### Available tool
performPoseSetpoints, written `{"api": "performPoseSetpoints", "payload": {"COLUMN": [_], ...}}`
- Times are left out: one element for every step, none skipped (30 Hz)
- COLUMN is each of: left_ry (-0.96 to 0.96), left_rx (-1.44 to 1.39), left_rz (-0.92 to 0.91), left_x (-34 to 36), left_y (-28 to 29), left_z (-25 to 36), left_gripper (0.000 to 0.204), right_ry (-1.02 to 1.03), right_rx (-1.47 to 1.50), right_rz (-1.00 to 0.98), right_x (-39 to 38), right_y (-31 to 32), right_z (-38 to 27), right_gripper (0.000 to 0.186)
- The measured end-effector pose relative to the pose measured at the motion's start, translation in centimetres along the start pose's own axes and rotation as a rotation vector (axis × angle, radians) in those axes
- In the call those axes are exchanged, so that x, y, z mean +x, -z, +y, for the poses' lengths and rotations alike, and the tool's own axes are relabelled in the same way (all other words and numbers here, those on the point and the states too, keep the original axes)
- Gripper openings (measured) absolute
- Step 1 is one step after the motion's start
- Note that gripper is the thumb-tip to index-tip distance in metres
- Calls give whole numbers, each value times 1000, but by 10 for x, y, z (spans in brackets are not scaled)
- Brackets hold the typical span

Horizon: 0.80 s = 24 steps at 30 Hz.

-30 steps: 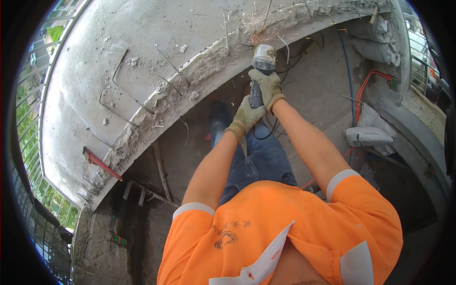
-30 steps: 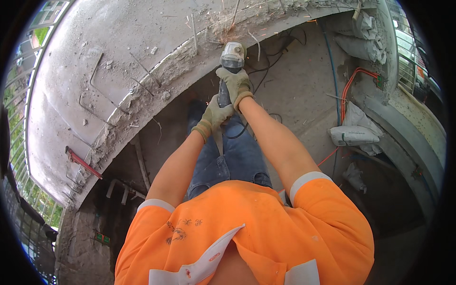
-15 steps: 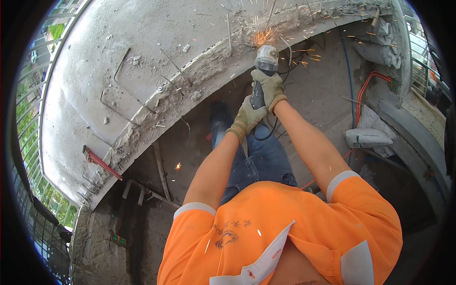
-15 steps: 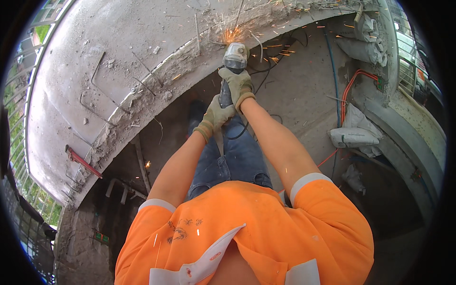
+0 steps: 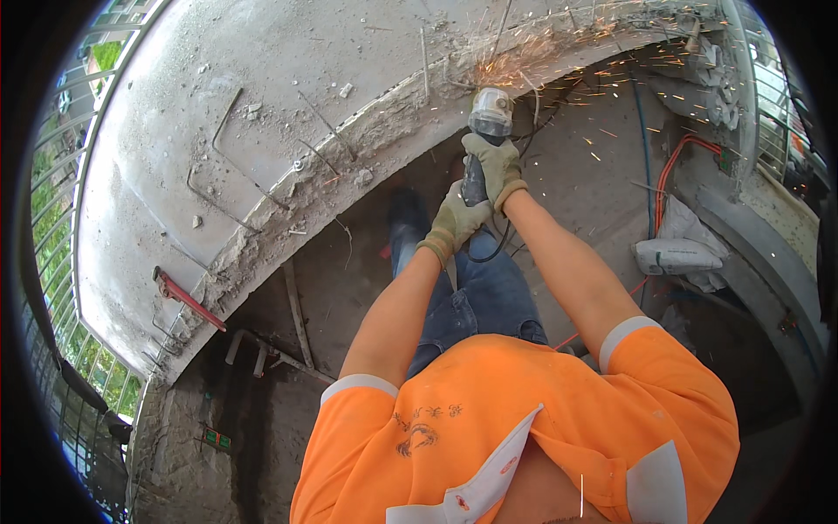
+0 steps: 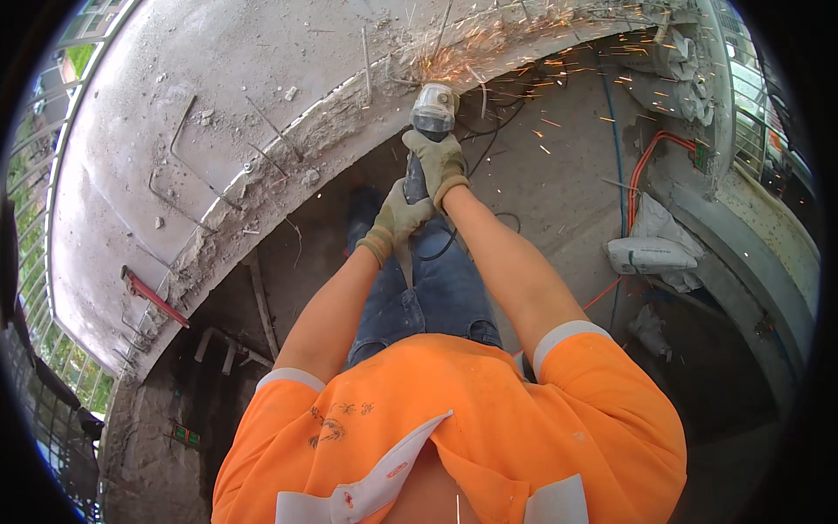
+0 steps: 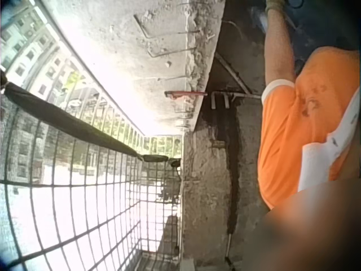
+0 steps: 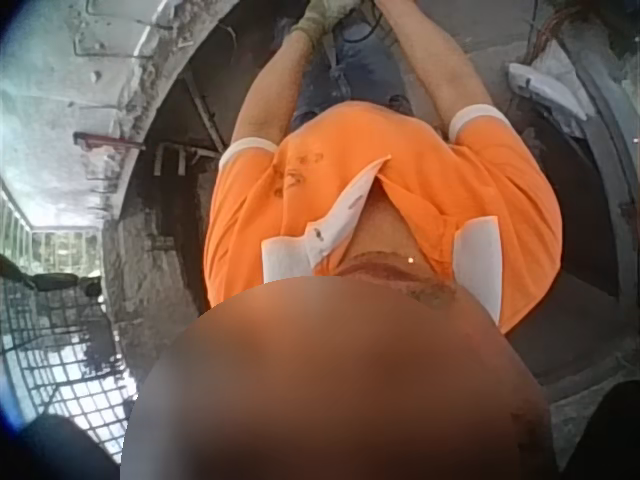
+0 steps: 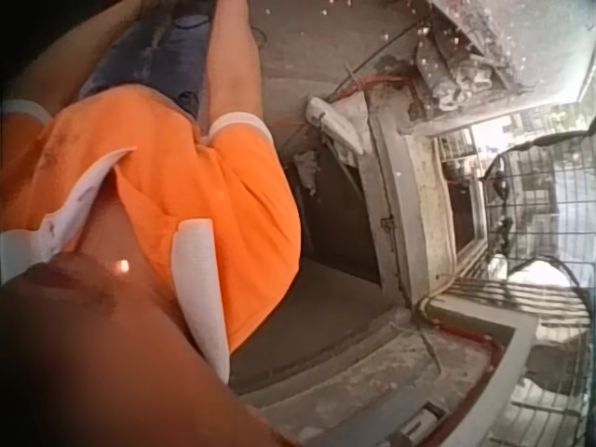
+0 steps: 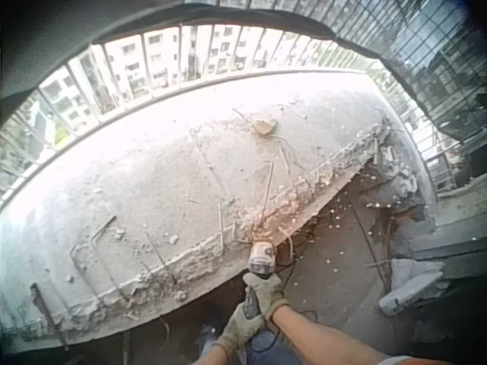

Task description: Grinding the edge of a curved concrete structure using an angle grinder and making adjustments with a hammer and pipe wrench.

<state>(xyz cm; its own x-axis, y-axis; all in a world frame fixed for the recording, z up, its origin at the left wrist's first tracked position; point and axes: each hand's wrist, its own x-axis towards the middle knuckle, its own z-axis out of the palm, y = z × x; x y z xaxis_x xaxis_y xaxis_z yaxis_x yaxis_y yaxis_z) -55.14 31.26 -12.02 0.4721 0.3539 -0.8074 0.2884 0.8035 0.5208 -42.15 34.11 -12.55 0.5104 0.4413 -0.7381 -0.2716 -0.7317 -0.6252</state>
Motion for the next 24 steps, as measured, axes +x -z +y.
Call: {"api": "performPoseSetpoints", "payload": {"left_ry": [11, 24, 24, 21, 20, 21, 39, 56, 54, 21, -12, -13, 2, 18, 17, -25, -64, -63, -23, 12, 10, -21, -50, -49], "left_rx": [1, 1, 1, -5, -13, -14, -21, -29, -31, -6, 19, 18, 3, -13, -14, 11, 34, 33, 9, -13, -13, -18, -23, -22], "left_rz": [-5, -6, -8, -14, -16, -14, -18, -21, -19, 3, 21, 18, 9, 6, 7, 12, 21, 25, 24, 15, 13, 25, 40, 40], "left_x": [-1, -3, -4, -6, -7, -8, -9, -10, -8, -6, -5, -4, -4, -4, -1, 1, 1, 0, -2, -3, -2, -2, -3, -7], "left_y": [-1, -1, -1, -1, 0, 1, 2, 3, 3, 3, 2, 1, 0, 0, 1, 2, 4, 5, 6, 3, 1, 0, 0, 0], "left_z": [2, 4, 5, 7, 7, 7, 7, 6, 3, 0, -1, -2, -3, -5, -8, -10, -10, -10, -11, -10, -10, -9, -6, -4], "left_gripper": [69, 68, 68, 68, 68, 68, 67, 67, 67, 66, 65, 65, 64, 63, 63, 62, 62, 62, 62, 63, 63, 62, 61, 61], "right_ry": [24, 24, 41, 59, 58, 58, 58, 59, 79, 100, 101, 104, 107, 108, 106, 103, 102, 65, 29, 31, 37, 43, 43, 44], "right_rx": [-57, -57, -75, -94, -94, -70, -46, -47, -37, -28, -29, -37, -44, -45, -51, -56, -58, -35, -13, -14, -78, -142, -142, -94], "right_rz": [29, 30, 38, 48, 45, 36, 28, 26, 26, 27, 30, 35, 42, 40, 43, 45, 41, 17, -8, -5, 12, 29, 29, 32], "right_x": [4, 6, 8, 10, 10, 9, 9, 10, 11, 12, 13, 15, 17, 17, 17, 16, 12, 8, 4, 6, 7, 9, 8, 6], "right_y": [2, 2, 3, 4, 2, 1, 0, -1, -2, -3, -2, 0, 2, 1, 0, 0, -2, -4, -7, -4, -2, 0, -2, -3], "right_z": [4, 7, 10, 13, 14, 15, 15, 17, 18, 19, 22, 25, 27, 27, 26, 26, 22, 18, 14, 15, 16, 18, 17, 17], "right_gripper": [47, 47, 48, 50, 50, 42, 34, 34, 33, 33, 33, 32, 32, 32, 31, 30, 30, 30, 30, 30, 41, 52, 52, 41]}}
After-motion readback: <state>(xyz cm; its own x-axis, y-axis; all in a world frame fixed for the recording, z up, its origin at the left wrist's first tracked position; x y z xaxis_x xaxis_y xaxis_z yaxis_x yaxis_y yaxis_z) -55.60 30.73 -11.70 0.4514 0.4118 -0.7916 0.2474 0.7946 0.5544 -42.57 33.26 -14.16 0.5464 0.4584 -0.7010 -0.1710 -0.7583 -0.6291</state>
